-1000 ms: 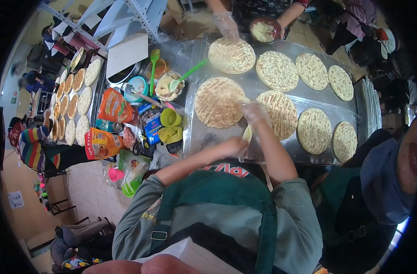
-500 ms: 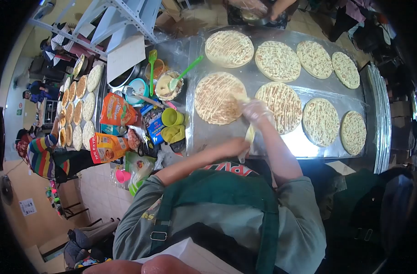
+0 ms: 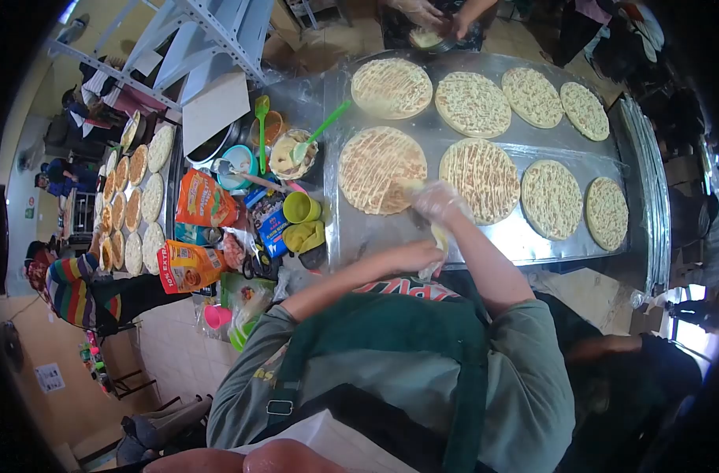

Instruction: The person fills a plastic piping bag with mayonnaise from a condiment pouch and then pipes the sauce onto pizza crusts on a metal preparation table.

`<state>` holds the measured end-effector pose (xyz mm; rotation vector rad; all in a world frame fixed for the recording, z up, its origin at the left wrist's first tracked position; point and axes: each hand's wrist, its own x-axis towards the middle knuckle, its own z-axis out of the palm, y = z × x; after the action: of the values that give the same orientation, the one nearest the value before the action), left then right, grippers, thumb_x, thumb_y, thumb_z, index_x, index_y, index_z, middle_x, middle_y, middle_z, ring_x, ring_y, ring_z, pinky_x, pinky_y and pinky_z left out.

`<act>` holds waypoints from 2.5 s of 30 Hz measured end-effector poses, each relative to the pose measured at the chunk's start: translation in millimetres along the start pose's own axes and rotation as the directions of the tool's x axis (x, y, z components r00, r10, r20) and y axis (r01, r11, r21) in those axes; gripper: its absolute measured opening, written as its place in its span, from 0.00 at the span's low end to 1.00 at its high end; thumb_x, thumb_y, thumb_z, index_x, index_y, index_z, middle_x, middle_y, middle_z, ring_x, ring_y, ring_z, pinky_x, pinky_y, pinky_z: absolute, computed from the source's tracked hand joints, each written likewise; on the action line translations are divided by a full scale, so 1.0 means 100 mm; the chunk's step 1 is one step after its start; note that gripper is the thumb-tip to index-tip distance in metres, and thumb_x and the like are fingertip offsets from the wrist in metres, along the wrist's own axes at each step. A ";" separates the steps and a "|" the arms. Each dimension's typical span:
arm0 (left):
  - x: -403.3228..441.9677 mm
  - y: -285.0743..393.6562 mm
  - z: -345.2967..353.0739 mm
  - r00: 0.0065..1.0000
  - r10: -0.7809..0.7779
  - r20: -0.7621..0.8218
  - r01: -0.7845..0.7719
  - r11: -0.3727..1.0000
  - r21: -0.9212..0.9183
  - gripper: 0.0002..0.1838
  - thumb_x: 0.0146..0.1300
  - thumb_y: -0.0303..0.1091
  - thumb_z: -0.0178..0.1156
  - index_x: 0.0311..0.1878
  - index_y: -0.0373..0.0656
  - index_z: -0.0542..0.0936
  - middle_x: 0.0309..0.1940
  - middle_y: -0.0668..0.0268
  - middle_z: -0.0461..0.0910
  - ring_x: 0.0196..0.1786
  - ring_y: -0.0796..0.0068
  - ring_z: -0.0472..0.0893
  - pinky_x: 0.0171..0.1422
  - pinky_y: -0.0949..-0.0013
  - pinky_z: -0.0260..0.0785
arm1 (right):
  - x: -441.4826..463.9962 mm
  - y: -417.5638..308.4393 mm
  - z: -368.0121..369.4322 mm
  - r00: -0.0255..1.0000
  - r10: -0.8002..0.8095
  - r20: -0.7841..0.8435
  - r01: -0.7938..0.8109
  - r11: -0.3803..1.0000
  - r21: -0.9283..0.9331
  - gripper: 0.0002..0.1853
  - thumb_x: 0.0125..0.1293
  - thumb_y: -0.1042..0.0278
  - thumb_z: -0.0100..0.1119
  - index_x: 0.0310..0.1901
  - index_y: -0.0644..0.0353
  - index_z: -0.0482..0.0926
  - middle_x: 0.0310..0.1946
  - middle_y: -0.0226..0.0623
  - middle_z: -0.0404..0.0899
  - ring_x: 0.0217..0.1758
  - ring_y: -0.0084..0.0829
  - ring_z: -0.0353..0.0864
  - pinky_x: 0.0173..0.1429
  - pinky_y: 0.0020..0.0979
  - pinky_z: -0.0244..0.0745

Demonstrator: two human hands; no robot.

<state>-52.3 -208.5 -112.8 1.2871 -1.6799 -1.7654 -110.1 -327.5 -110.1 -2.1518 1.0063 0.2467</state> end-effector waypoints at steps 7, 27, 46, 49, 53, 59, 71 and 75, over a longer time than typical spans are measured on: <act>-0.02 0.17 -0.12 0.952 -0.222 -0.212 0.168 0.955 -0.246 0.17 0.52 0.37 0.41 0.29 0.32 0.73 0.24 0.55 0.75 0.25 0.65 0.74 0.33 0.66 0.64 | 0.07 -0.01 -0.20 0.977 -0.171 -0.130 0.114 0.926 -0.360 0.16 0.58 0.60 0.35 0.36 0.60 0.71 0.29 0.43 0.75 0.35 0.38 0.74 0.39 0.33 0.67; 0.06 0.06 -0.01 0.969 0.210 0.127 -0.236 0.937 0.258 0.17 0.53 0.38 0.40 0.27 0.35 0.74 0.24 0.59 0.74 0.27 0.68 0.73 0.34 0.68 0.64 | -0.37 -0.09 0.11 0.993 0.110 0.042 -0.107 0.992 -0.066 0.25 0.52 0.46 0.41 0.33 0.65 0.73 0.30 0.41 0.76 0.31 0.38 0.76 0.40 0.33 0.68; 0.10 0.07 0.00 0.988 -0.140 0.071 0.142 0.990 -0.025 0.15 0.51 0.39 0.42 0.28 0.39 0.74 0.29 0.55 0.73 0.32 0.62 0.73 0.39 0.66 0.64 | -0.20 0.41 0.03 0.958 -0.286 -0.003 0.238 0.803 -0.547 0.13 0.57 0.66 0.39 0.42 0.58 0.67 0.22 0.41 0.73 0.25 0.38 0.74 0.32 0.34 0.68; 0.07 0.05 0.01 0.995 0.059 0.080 -0.067 0.993 0.099 0.17 0.52 0.39 0.40 0.25 0.37 0.75 0.23 0.59 0.74 0.28 0.69 0.72 0.36 0.69 0.63 | -0.41 0.01 -0.09 0.983 -0.156 0.098 0.183 0.886 -0.427 0.13 0.58 0.64 0.37 0.40 0.61 0.69 0.27 0.42 0.75 0.29 0.37 0.76 0.36 0.33 0.70; 0.12 -0.06 0.02 0.977 0.169 0.128 -0.188 0.970 0.155 0.15 0.50 0.38 0.42 0.31 0.36 0.73 0.26 0.52 0.75 0.32 0.65 0.75 0.38 0.66 0.65 | -0.11 0.33 0.24 0.997 -0.026 -0.072 0.021 0.997 -0.075 0.16 0.61 0.61 0.34 0.34 0.62 0.72 0.27 0.41 0.75 0.28 0.36 0.76 0.31 0.33 0.69; 0.04 0.10 -0.10 0.997 -0.072 0.017 0.074 0.992 -0.101 0.16 0.51 0.40 0.42 0.25 0.38 0.75 0.27 0.53 0.75 0.33 0.68 0.74 0.38 0.66 0.64 | -0.06 0.11 -0.03 0.987 -0.135 -0.084 0.128 0.988 -0.087 0.22 0.53 0.51 0.48 0.35 0.66 0.74 0.16 0.42 0.73 0.20 0.31 0.73 0.29 0.28 0.68; -0.06 0.03 -0.26 0.995 0.000 -0.099 -0.006 0.998 -0.064 0.17 0.52 0.39 0.41 0.25 0.36 0.76 0.24 0.60 0.75 0.29 0.70 0.73 0.36 0.70 0.64 | 0.27 0.08 0.11 0.942 -0.332 -0.053 0.272 0.846 -0.458 0.20 0.58 0.52 0.43 0.34 0.64 0.72 0.17 0.42 0.74 0.19 0.32 0.72 0.27 0.30 0.69; -0.13 0.11 -0.30 0.999 -0.018 0.039 0.021 0.997 -0.072 0.18 0.51 0.39 0.41 0.25 0.36 0.76 0.23 0.60 0.75 0.27 0.70 0.73 0.35 0.69 0.64 | 0.32 0.04 0.39 0.954 -0.289 -0.084 0.283 0.956 -0.081 0.18 0.58 0.55 0.40 0.35 0.63 0.72 0.22 0.43 0.73 0.23 0.36 0.73 0.30 0.33 0.68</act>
<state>-24.8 -217.4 -94.2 1.2506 -1.6134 -1.8552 -86.1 -320.5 -154.5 -2.3578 0.7323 0.0394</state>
